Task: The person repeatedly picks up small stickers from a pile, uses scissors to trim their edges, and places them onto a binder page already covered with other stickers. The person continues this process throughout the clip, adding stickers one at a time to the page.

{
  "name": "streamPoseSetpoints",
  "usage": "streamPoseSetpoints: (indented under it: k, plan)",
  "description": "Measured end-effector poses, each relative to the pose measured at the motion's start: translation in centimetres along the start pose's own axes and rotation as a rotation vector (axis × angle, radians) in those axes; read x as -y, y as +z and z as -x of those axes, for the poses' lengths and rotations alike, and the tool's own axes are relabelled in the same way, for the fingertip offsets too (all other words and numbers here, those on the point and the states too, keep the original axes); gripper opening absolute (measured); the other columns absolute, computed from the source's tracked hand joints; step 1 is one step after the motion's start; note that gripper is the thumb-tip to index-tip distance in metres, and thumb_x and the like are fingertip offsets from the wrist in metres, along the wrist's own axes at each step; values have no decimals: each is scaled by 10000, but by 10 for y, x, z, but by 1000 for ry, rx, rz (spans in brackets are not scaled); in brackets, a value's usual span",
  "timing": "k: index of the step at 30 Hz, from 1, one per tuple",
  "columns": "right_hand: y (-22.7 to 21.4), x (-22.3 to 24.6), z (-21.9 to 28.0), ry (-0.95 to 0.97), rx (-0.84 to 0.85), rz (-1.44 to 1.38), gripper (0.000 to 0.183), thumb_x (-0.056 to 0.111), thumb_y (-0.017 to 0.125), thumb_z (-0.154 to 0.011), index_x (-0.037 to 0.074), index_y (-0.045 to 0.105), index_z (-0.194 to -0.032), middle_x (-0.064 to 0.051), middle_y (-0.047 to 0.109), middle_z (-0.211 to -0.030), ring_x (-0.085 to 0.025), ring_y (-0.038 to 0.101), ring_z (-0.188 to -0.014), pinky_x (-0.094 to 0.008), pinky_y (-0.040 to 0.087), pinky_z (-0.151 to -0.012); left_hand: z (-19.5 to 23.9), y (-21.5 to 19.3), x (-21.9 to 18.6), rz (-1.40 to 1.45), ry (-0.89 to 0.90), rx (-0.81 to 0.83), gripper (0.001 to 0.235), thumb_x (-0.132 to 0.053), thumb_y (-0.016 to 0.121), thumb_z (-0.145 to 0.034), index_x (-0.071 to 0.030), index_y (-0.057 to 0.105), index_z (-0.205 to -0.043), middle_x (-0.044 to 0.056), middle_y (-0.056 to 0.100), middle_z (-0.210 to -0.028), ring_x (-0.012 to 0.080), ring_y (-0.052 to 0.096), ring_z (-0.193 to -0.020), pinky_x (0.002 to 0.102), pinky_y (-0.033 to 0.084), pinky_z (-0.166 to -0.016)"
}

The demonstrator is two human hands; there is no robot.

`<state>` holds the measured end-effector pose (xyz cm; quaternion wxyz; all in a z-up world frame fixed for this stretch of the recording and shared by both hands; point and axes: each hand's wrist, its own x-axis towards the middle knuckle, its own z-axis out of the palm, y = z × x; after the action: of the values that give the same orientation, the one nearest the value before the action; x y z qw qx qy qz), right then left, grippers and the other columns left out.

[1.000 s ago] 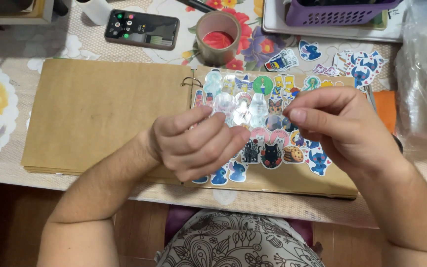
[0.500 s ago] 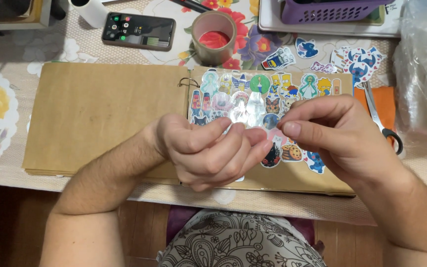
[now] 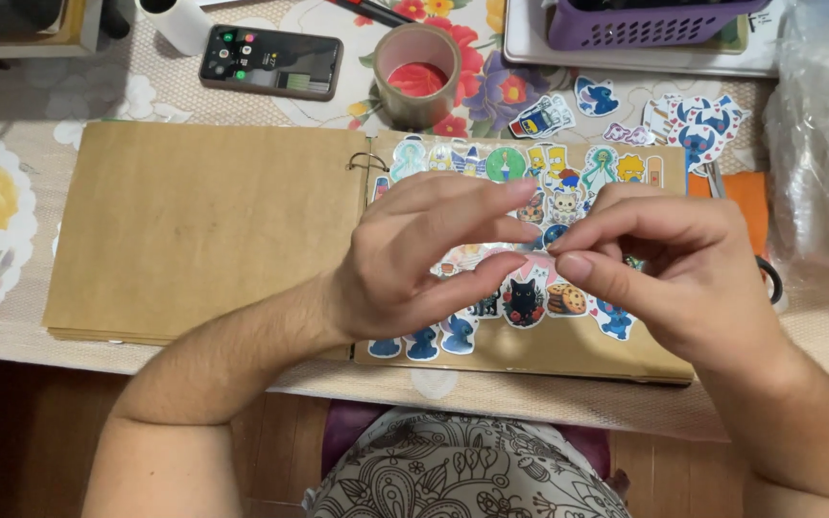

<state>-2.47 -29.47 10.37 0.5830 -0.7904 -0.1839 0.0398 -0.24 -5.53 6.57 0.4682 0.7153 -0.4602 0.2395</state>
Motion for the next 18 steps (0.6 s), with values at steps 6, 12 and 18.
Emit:
streamPoseSetpoints:
  k: [6, 12, 18]
  plan:
    - [3, 2, -1, -195, -62, 234, 184, 117, 848, -749, 46, 743, -883, -67, 659, -762, -126, 520, -668, -231, 418, -626, -8, 5, -18, 381, -424, -8, 667, -17, 766, -976, -60, 356, -1500, 4, 777, -986, 155, 737, -1054, 296, 556, -1121]
    - [1, -1, -2, -380, -60, 387, 141, 80, 856, -814, 78, 754, -912, -53, 637, -808, -152, 582, -749, -282, 431, -733, -24, 1, -28, 418, -680, -5, 657, -96, 778, -884, -125, 422, -1436, -26, 773, -879, 74, 735, -979, 323, 412, -1182]
    - [-3, -5, -5, -580, -72, 528, 93, 45, 830, -884, 91, 757, -919, -45, 621, -838, -194, 560, -751, -365, 386, -784, -25, 5, -25, 536, -748, -37, 403, -32, 724, -880, -108, 544, -1232, -6, 734, -823, 72, 698, -866, 269, 548, -943]
